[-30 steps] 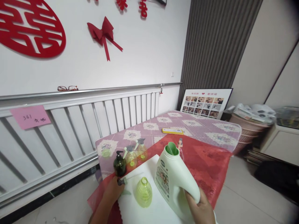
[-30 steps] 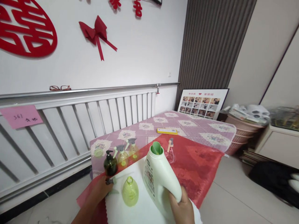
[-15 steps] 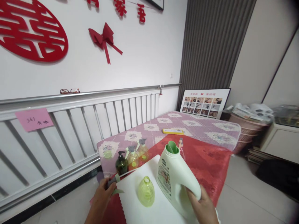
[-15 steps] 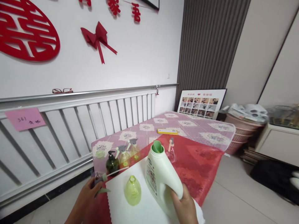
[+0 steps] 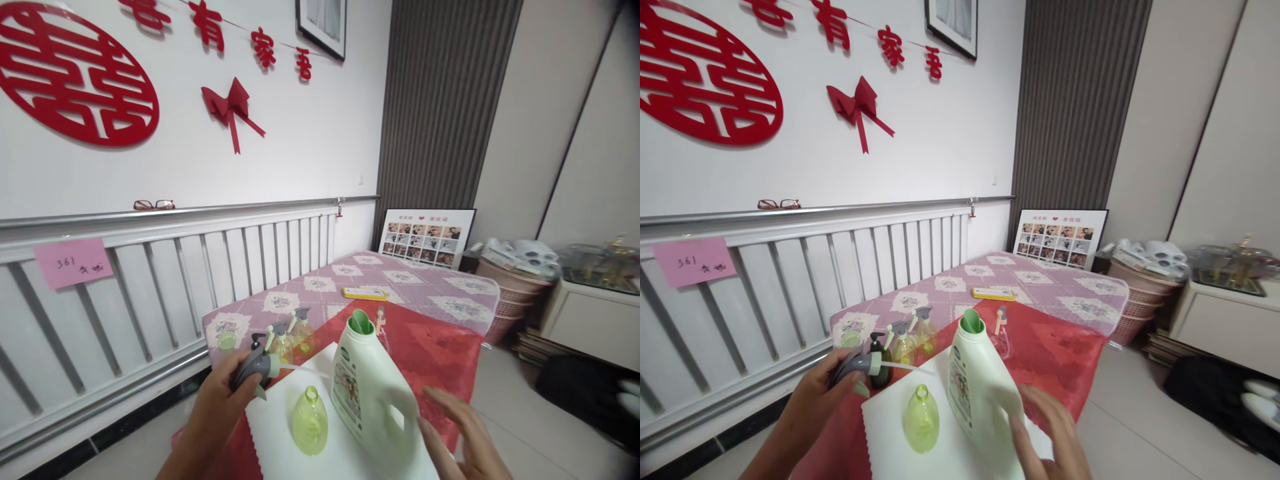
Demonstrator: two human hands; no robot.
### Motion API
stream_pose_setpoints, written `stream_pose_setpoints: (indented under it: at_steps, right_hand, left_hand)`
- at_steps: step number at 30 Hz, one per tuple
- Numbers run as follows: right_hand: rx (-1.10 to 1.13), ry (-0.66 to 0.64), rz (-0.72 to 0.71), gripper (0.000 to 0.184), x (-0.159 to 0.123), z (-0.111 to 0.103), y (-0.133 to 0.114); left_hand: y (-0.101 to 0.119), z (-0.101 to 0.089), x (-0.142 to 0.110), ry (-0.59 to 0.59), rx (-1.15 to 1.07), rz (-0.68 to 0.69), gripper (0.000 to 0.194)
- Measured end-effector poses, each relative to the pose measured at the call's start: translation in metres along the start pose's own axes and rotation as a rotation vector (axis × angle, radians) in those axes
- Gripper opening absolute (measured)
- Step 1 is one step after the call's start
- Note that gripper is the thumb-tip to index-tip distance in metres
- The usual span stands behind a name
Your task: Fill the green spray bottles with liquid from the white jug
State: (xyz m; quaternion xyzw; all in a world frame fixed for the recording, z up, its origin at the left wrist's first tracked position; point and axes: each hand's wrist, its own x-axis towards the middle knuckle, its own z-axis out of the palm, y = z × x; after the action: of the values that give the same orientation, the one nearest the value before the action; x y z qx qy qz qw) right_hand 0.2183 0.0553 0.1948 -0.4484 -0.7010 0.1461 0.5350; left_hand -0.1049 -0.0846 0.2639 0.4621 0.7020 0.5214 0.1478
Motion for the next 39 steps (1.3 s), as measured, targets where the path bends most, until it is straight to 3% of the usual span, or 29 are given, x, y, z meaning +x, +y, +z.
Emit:
stream_pose_setpoints:
  at_steps: [3, 6, 8, 11, 17, 22, 23, 25, 27, 33, 36, 39]
  right_hand:
    - [0.064, -0.218, -0.214, 0.028, 0.016, 0.006, -0.048]
    - [0.107, -0.401, -0.393, 0.035, 0.034, 0.024, -0.091]
    - [0.086, -0.516, -0.412, 0.041, 0.042, 0.034, -0.111]
    - [0.02, -0.62, -0.344, 0.027, 0.048, 0.045, -0.125]
    - [0.008, -0.617, -0.238, 0.007, 0.038, 0.061, -0.116]
    - [0.075, -0.522, -0.133, 0.007, 0.02, 0.07, -0.095]
    - [0.097, -0.495, -0.085, 0.007, 0.017, 0.069, -0.09]
    - [0.149, -0.444, 0.034, 0.008, 0.011, 0.066, -0.079]
    - [0.236, -0.401, 0.151, 0.017, 0.007, 0.06, -0.068]
    - [0.533, -0.283, 0.34, 0.042, 0.002, 0.045, -0.057]
    - [0.621, -0.224, 0.382, 0.048, 0.001, 0.04, -0.059]
    - [0.666, -0.182, 0.424, 0.049, 0.0, 0.034, -0.06]
  left_hand:
    - [0.042, 0.009, 0.003, -0.05, 0.096, 0.155, 0.021]
    - [0.071, 0.024, 0.007, -0.173, 0.208, 0.247, 0.021]
    - [0.081, 0.033, 0.009, -0.219, 0.275, 0.267, 0.022]
    - [0.086, 0.042, 0.011, -0.239, 0.291, 0.253, 0.018]
    - [0.077, 0.054, 0.01, -0.28, 0.209, 0.195, 0.016]
    - [0.051, 0.055, 0.014, -0.379, -0.107, 0.08, 0.027]
    - [0.041, 0.054, 0.016, -0.356, -0.216, 0.037, 0.035]
    - [0.016, 0.055, 0.022, -0.193, -0.362, -0.042, 0.048]
    - [-0.012, 0.064, 0.024, -0.103, -0.264, -0.127, 0.058]
    - [-0.084, 0.132, -0.004, -0.192, -0.062, -0.197, 0.097]
    - [-0.102, 0.161, -0.018, -0.19, 0.035, -0.177, 0.099]
    - [-0.109, 0.174, -0.024, -0.18, 0.028, -0.192, 0.094]
